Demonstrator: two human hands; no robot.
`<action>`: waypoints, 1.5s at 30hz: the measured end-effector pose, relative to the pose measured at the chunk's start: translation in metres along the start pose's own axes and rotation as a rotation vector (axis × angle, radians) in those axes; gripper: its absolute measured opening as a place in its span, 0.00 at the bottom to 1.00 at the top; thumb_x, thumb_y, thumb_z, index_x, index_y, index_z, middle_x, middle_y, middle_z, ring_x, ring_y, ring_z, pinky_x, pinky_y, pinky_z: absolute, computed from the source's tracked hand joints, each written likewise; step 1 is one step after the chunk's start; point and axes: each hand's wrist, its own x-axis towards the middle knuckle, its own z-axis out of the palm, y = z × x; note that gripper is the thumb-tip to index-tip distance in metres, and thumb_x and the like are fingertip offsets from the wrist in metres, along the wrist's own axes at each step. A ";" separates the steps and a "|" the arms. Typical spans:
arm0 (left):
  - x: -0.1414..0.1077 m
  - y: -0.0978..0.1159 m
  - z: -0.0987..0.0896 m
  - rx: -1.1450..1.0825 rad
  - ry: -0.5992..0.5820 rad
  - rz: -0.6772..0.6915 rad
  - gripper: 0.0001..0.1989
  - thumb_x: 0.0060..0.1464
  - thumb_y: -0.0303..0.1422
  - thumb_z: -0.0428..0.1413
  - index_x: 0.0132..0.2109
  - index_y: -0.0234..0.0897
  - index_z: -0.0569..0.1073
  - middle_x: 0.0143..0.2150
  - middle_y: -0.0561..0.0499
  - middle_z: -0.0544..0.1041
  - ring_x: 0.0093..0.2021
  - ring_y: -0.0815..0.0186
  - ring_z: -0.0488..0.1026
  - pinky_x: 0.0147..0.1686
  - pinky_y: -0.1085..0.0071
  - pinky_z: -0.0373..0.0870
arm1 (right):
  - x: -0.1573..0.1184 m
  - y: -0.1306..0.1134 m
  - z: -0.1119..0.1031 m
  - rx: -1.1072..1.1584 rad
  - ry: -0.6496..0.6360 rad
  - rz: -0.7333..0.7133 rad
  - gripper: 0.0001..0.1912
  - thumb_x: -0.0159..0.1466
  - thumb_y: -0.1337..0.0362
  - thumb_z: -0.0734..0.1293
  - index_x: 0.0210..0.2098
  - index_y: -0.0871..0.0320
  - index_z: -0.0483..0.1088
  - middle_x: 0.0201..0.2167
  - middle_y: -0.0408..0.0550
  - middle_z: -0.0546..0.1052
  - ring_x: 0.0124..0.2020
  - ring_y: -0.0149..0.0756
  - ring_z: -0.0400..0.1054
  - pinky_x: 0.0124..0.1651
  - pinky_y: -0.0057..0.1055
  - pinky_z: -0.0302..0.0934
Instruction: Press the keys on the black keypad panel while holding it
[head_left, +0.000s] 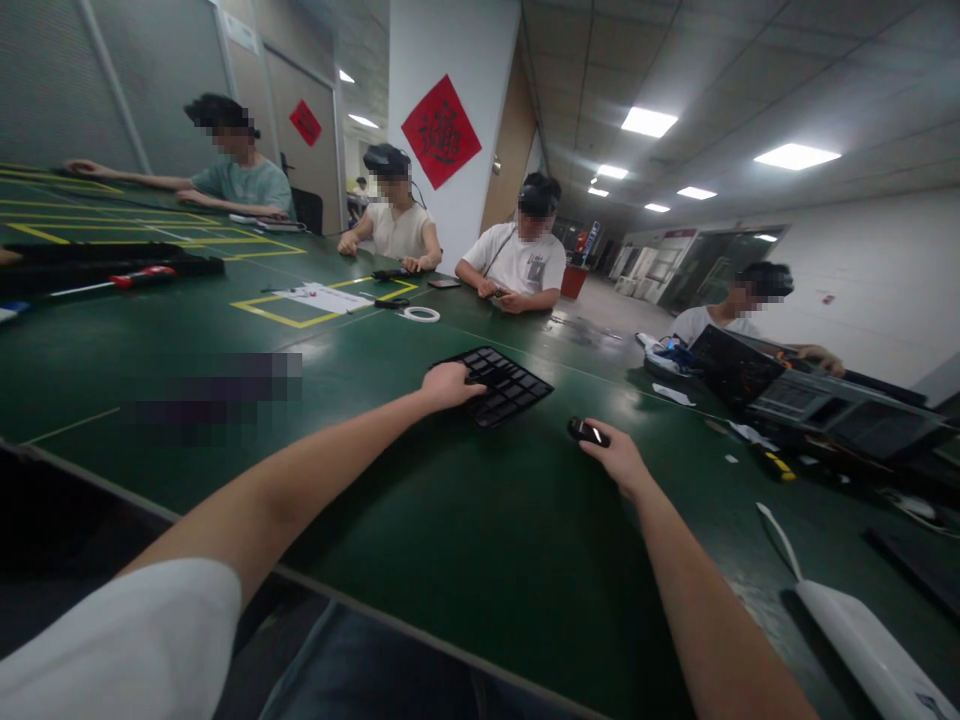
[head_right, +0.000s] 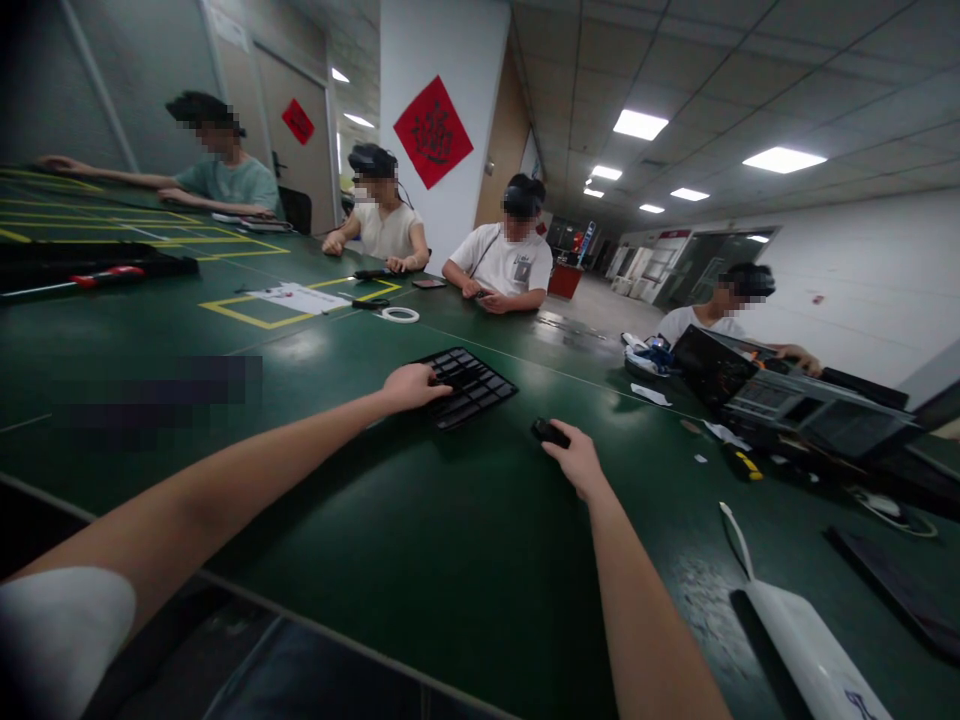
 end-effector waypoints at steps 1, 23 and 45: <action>-0.005 0.014 0.006 -0.064 -0.007 0.061 0.23 0.47 0.51 0.52 0.30 0.32 0.75 0.33 0.42 0.75 0.35 0.58 0.72 0.31 0.70 0.63 | -0.002 -0.011 0.008 0.115 -0.031 -0.017 0.28 0.47 0.60 0.67 0.48 0.59 0.68 0.48 0.53 0.72 0.49 0.45 0.65 0.56 0.45 0.54; -0.047 0.058 0.036 -0.788 -0.157 0.294 0.21 0.48 0.43 0.57 0.43 0.29 0.71 0.38 0.44 0.74 0.37 0.64 0.70 0.37 0.69 0.66 | -0.022 -0.043 0.035 0.527 -0.254 -0.144 0.20 0.46 0.60 0.72 0.38 0.57 0.71 0.41 0.48 0.77 0.45 0.46 0.69 0.53 0.47 0.60; -0.031 0.060 0.011 -1.091 -0.357 -0.155 0.07 0.48 0.24 0.55 0.37 0.30 0.68 0.28 0.51 0.70 0.28 0.72 0.67 0.31 0.74 0.66 | -0.016 -0.044 0.045 0.421 -0.158 -0.335 0.35 0.52 0.43 0.64 0.55 0.50 0.61 0.59 0.46 0.62 0.62 0.42 0.51 0.66 0.47 0.40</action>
